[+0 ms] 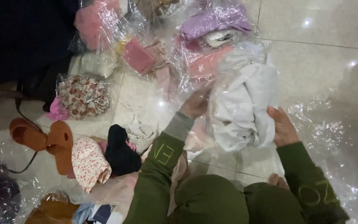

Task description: Sorting and organizing a variety of small clothing items and plastic bags on the floor.

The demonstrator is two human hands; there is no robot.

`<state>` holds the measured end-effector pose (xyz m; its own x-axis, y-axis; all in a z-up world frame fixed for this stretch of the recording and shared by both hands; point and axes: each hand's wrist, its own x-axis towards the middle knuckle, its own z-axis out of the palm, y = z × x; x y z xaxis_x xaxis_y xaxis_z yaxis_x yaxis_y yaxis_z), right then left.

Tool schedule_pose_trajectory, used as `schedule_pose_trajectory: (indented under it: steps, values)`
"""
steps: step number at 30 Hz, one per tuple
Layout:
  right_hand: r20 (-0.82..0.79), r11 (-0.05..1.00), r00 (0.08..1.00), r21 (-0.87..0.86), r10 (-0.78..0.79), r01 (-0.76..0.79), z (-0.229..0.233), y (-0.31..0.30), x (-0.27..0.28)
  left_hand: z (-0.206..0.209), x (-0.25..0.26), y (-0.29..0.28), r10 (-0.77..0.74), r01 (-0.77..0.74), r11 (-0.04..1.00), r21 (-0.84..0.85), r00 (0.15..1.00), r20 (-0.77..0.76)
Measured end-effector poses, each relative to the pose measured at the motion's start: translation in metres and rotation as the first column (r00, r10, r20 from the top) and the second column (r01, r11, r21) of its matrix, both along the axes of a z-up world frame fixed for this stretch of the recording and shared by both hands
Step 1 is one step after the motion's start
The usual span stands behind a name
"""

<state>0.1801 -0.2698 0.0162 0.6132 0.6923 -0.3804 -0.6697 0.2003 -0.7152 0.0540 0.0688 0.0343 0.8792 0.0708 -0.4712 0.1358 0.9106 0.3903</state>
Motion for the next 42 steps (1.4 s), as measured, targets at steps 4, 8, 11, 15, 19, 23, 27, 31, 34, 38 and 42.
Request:
schedule_pose_trajectory:
  steps: [4, 8, 11, 15, 19, 23, 27, 31, 34, 38, 42]
  values:
    - [0.083, 0.956, 0.964, -0.129, -0.254, 0.263, 0.003, -0.032, -0.008, -0.024, 0.085, 0.159, 0.068, -0.083, 0.982, 0.167, 0.993, 0.095]
    - [0.049, 0.907, 0.906, 0.051, -0.421, 0.418, 0.014, -0.065, -0.013, 0.115, -0.039, 0.066, 0.129, -0.237, 0.877, 0.418, 0.954, 0.27]
    - [0.091, 0.894, 0.889, 0.043, -0.448, 0.446, 0.024, -0.066, -0.011, 0.166, -0.04, 0.05, 0.253, -0.278, 0.651, 0.706, 0.957, 0.144]
    - [0.146, 0.911, 0.903, -0.014, -0.405, 0.411, 0.015, -0.063, -0.008, 0.187, -0.026, 0.024, -0.061, 0.183, 0.154, 0.971, 0.983, -0.175]
    - [0.168, 0.929, 0.915, 0.003, -0.366, 0.37, 0.005, -0.055, -0.008, 0.133, -0.004, 0.032, -0.173, 0.405, -0.131, 0.905, 0.889, -0.423]
    - [0.187, 0.934, 0.923, -0.061, -0.336, 0.352, 0.0, -0.052, -0.005, 0.124, 0.007, 0.034, -0.162, 0.241, 0.202, 0.949, 0.964, -0.21]
    - [0.185, 0.924, 0.932, -0.167, -0.313, 0.344, 0.006, -0.049, -0.004, 0.127, 0.006, 0.038, -0.03, 0.15, 0.341, 0.928, 0.988, -0.148]
    - [0.235, 0.919, 0.931, -0.216, -0.28, 0.331, 0.019, -0.039, -0.007, 0.14, -0.004, 0.048, 0.063, -0.048, 0.689, 0.724, 0.998, 0.007]
    - [0.222, 0.909, 0.923, -0.211, -0.313, 0.359, 0.01, -0.043, -0.002, 0.144, -0.015, 0.051, -0.108, 0.035, 0.94, 0.339, 0.974, 0.197]
    - [0.253, 0.904, 0.918, -0.228, -0.304, 0.362, 0.017, -0.053, 0.004, 0.113, -0.041, 0.047, -0.262, 0.242, 0.964, 0.114, 0.936, 0.236]
    - [0.292, 0.902, 0.928, -0.293, -0.232, 0.318, 0.024, -0.063, 0.009, 0.112, -0.057, 0.034, -0.674, 0.638, 0.696, 0.329, 0.739, -0.008]
